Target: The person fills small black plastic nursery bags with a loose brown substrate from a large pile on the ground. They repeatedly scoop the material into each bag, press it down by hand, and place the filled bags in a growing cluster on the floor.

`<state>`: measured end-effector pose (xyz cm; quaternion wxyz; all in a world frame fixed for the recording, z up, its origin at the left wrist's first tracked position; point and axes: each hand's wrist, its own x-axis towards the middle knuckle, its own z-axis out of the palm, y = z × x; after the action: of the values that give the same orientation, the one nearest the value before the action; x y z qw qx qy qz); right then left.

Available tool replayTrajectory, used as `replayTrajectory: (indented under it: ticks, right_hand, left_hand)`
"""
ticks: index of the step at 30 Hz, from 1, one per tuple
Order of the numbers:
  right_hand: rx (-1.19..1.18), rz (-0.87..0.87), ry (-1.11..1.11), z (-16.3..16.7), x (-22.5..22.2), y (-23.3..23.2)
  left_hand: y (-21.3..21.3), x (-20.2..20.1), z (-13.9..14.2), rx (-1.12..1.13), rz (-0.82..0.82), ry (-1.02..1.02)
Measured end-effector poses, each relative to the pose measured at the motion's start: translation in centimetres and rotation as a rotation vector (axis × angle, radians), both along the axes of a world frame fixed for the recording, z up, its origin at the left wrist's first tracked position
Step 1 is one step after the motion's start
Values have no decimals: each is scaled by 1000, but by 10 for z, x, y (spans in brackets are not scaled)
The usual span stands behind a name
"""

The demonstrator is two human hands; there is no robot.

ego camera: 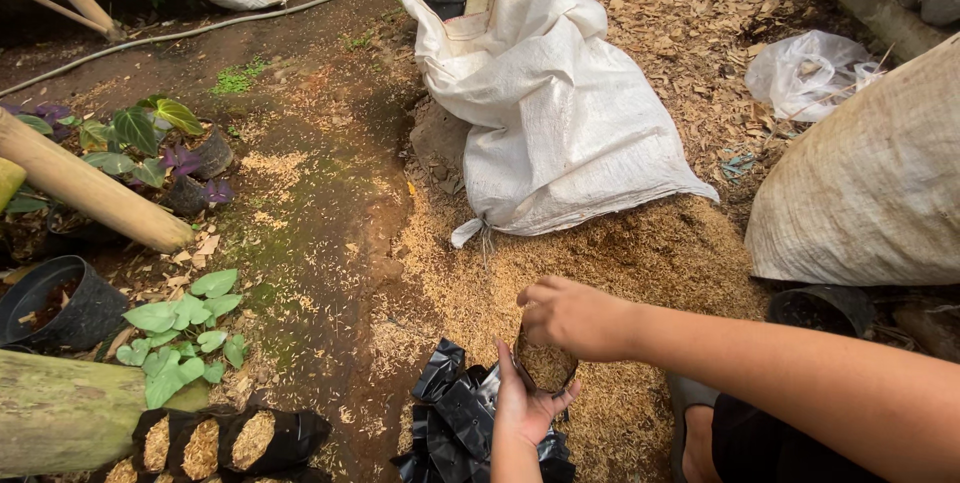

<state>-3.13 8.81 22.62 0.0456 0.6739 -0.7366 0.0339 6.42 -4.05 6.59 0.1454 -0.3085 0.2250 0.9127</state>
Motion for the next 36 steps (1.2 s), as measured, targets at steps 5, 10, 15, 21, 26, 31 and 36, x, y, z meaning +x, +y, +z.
replayTrajectory:
  ticks: [5,10,15,21,26,31,36]
  right_hand:
    - [-26,-458,-475,-12,-12,-2]
    - [184,-747,-834,-29,-1,-38]
    - [267,-781,-1066,-39,9,-94]
    - [325,-560,-915,-56,30,-185]
    - [279,-356,-909,-59,60,-283]
    - [331,-273,-875,-41,112,-403]
    - [290,-141,-872,-18,182,-492]
  left_hand:
    - [-2,1,-8,48,245,35]
    - [-25,6,-21,23,495,41]
    - [-58,24,-33,19,630,112]
    - [-119,61,-30,-42,807,77]
    - [-194,110,8,-202,964,-60]
    - [-283,179,84,-500,1009,-311]
    - [-356,241,147,-726,758,-582]
